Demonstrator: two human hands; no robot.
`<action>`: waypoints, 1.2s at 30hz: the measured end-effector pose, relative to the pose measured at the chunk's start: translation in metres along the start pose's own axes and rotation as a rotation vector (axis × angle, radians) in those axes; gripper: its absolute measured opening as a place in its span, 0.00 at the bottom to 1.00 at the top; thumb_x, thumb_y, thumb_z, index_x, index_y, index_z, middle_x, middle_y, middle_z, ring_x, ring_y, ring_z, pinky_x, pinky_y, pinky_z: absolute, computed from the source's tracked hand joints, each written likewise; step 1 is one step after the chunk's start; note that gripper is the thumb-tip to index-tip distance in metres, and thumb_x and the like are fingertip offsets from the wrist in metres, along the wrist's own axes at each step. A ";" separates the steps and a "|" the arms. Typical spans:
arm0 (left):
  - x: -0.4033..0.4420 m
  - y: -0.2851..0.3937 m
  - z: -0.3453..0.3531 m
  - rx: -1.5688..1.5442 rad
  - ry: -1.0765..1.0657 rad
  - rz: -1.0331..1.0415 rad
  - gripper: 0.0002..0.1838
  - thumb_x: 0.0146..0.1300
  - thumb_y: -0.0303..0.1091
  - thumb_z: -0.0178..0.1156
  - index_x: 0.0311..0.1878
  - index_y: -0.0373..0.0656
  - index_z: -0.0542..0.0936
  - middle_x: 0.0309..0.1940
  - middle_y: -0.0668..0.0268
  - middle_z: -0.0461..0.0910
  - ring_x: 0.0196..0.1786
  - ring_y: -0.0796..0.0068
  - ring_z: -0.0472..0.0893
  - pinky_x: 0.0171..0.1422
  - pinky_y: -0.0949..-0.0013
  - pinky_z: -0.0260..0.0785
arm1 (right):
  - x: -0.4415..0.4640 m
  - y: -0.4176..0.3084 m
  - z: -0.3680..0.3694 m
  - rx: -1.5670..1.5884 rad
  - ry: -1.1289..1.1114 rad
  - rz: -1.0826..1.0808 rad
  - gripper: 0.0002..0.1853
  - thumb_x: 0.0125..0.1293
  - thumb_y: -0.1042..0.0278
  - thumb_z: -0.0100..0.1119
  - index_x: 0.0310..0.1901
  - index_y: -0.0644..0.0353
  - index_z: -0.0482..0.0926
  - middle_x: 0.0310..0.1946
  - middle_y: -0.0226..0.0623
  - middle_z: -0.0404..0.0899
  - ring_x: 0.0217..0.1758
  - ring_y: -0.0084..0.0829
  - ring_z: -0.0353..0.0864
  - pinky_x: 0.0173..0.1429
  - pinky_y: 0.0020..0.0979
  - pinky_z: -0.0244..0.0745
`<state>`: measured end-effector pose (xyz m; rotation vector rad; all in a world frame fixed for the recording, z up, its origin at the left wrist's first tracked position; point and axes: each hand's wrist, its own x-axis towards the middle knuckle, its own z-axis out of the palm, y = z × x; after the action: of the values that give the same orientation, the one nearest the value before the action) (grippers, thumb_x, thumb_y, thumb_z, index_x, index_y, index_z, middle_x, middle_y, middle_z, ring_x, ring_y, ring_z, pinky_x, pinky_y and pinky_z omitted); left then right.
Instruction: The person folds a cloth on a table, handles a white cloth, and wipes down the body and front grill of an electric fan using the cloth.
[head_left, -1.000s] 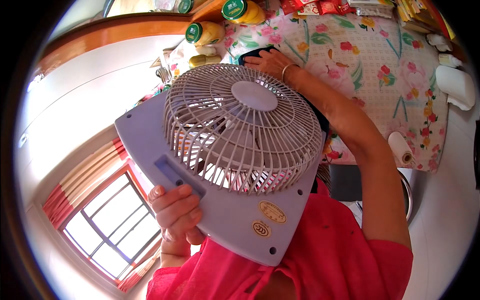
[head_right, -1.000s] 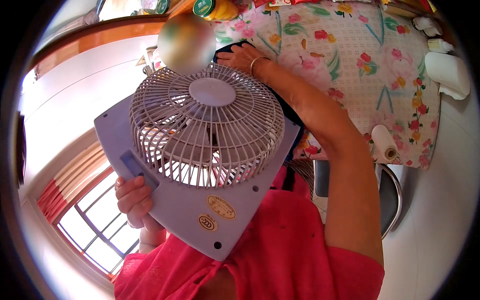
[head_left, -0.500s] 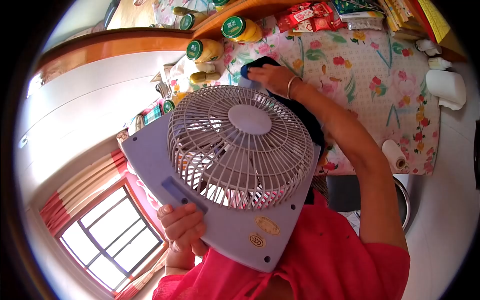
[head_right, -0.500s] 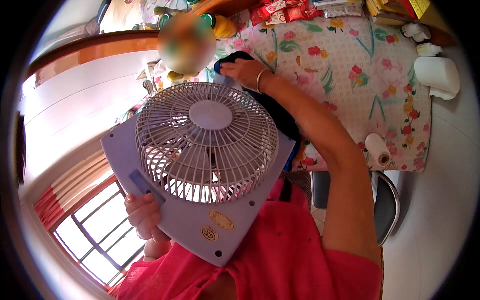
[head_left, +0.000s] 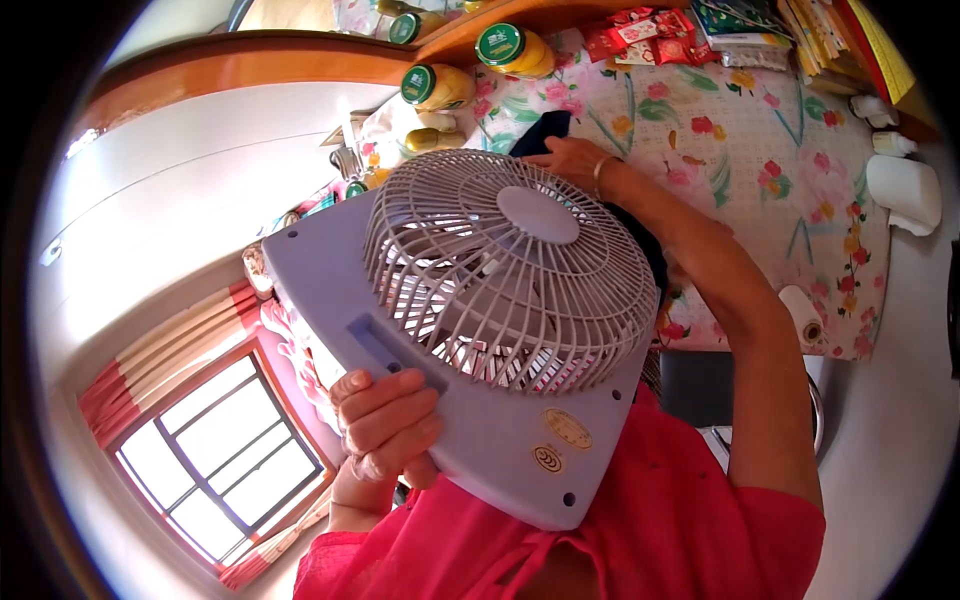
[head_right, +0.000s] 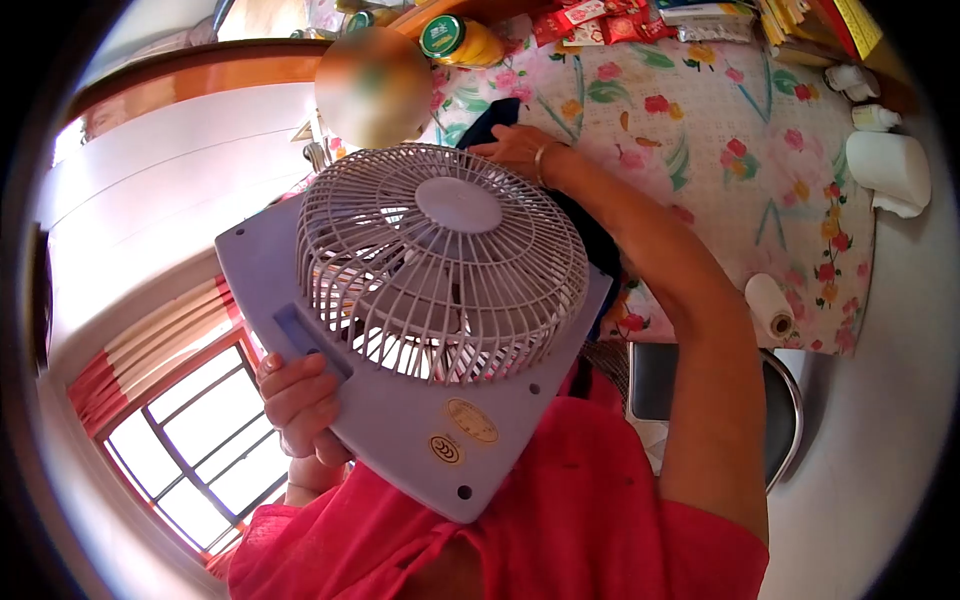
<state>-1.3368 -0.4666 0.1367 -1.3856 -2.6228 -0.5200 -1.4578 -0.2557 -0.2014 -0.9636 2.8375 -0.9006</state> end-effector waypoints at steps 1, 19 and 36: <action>0.002 -0.001 0.003 -0.012 0.035 0.019 0.04 0.67 0.32 0.48 0.37 0.54 0.72 0.38 0.74 0.80 0.45 0.72 0.82 0.66 0.60 0.62 | -0.005 0.000 -0.002 0.009 0.038 -0.047 0.17 0.65 0.60 0.48 0.55 0.43 0.76 0.55 0.32 0.76 0.40 0.37 0.74 0.45 0.35 0.75; 0.035 -0.011 0.023 -0.056 0.250 0.198 0.08 0.57 0.25 0.51 0.32 0.44 0.81 0.33 0.65 0.84 0.40 0.68 0.85 0.62 0.63 0.70 | -0.222 -0.073 -0.042 1.502 1.042 0.599 0.20 0.67 0.68 0.51 0.60 0.64 0.70 0.54 0.44 0.75 0.54 0.35 0.78 0.59 0.34 0.73; 0.075 -0.022 0.014 -0.265 0.122 0.416 0.12 0.48 0.25 0.61 0.38 0.37 0.79 0.35 0.60 0.76 0.39 0.58 0.77 0.49 0.59 0.68 | -0.257 -0.307 -0.166 1.105 1.533 0.391 0.19 0.62 0.59 0.65 0.43 0.56 0.64 0.37 0.39 0.72 0.38 0.26 0.76 0.43 0.27 0.74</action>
<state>-1.3969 -0.4149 0.1389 -1.8471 -2.1403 -0.8766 -1.1107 -0.2234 0.0561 0.7169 1.8788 -3.4053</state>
